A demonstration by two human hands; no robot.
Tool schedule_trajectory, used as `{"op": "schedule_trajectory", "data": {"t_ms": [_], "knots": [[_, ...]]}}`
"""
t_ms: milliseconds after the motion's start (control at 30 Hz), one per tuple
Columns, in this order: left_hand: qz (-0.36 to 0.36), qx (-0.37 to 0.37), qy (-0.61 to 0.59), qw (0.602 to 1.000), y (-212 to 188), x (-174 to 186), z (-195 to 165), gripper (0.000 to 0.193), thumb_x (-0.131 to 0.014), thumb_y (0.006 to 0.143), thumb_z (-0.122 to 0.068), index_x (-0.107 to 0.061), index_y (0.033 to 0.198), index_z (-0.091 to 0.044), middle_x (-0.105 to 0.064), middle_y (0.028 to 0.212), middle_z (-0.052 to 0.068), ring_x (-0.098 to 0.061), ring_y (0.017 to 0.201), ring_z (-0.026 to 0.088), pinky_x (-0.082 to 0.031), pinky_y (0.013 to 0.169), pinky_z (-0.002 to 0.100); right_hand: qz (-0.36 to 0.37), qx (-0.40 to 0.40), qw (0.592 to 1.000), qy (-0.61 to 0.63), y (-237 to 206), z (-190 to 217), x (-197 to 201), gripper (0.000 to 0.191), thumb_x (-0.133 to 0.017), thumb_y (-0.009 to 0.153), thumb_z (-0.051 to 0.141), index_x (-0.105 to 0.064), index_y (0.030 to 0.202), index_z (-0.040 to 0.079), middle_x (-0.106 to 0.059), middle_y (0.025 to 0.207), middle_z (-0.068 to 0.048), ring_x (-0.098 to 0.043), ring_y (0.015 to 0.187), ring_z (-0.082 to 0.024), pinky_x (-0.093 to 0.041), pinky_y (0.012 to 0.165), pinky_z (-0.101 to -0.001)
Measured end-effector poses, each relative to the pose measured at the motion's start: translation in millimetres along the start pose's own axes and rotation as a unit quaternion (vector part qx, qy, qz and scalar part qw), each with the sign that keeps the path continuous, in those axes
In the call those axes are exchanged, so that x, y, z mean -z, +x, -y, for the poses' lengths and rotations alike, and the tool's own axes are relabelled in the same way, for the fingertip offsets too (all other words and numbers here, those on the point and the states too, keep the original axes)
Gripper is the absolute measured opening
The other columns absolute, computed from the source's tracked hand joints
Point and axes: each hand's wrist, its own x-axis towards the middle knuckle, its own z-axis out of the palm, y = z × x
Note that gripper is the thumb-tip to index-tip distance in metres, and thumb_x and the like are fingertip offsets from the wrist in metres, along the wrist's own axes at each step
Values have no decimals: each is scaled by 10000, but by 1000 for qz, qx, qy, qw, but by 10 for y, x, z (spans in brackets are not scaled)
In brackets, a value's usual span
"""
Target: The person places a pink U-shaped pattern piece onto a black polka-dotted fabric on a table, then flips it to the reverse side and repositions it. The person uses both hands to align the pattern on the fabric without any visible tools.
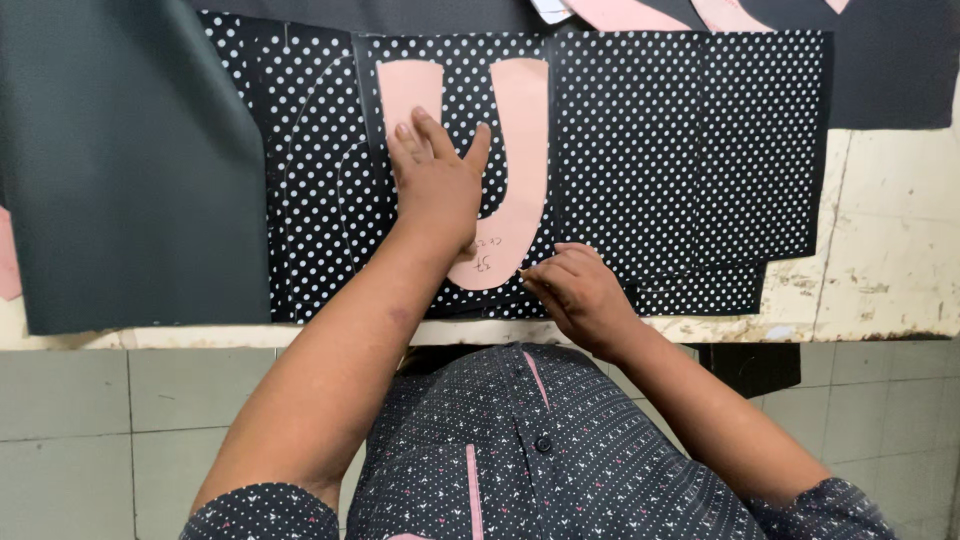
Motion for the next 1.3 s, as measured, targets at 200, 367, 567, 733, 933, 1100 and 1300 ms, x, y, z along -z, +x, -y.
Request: {"op": "schedule_trajectory", "data": {"t_ms": [200,367,567,733,933,1100,1300], "knots": [[-111,-54,-25,992,-94,-171,219,1409,-960,462,-569,-252,1539,1,-301,1493,449,-360,1391,563,-123,1171,635,17,77,997,27,57,61,-103,83,-690,935,109,-676,1001,60,-706,952,-73,-654,876,-259,-494,969,-424],[-174,-58,-73,980,-63,-300,350,1323,-956,449,-557,-343,1463,31,-404,1496,320,-445,1367,419,-185,1174,560,55,85,994,29,216,88,-219,97,-682,936,138,-684,991,58,-708,931,-76,-660,904,-273,-493,911,-411],[-189,-59,-124,972,-1,-290,625,966,-934,607,-365,-457,1397,-80,-567,1440,113,-676,1030,276,-300,1144,483,22,111,993,23,572,135,-458,73,-677,992,139,-661,995,68,-696,922,-58,-661,882,-216,-503,933,-408],[-222,-86,-195,952,66,-250,821,588,-838,747,-158,-590,1280,-138,-723,1144,91,-685,1039,281,-378,1075,438,0,121,993,1,965,60,-517,31,-644,965,105,-661,976,82,-667,857,-74,-633,825,-273,-469,799,-409],[-205,-66,-217,952,136,-238,899,474,-771,795,-107,-622,1244,-148,-731,1113,107,-676,1060,294,-368,1086,426,-67,108,992,-25,1342,40,-553,51,-632,1002,134,-653,980,92,-666,869,-66,-639,832,-275,-462,797,-417],[-219,-71,-258,938,132,-359,951,457,-749,815,-110,-612,1250,-143,-733,1123,97,-672,1088,280,-343,1121,457,-88,122,988,-19,1411,71,-562,98,-618,978,114,-677,1051,84,-670,868,-62,-646,845,-265,-475,783,-412],[-265,-104,-283,916,85,-626,963,502,-688,903,-158,-559,1387,-135,-662,1286,89,-646,1153,258,-276,1189,485,-120,-182,960,175,1085,-202,-459,116,-582,1044,132,-647,1042,36,-646,926,-102,-636,813,-241,-538,766,-385]]}}
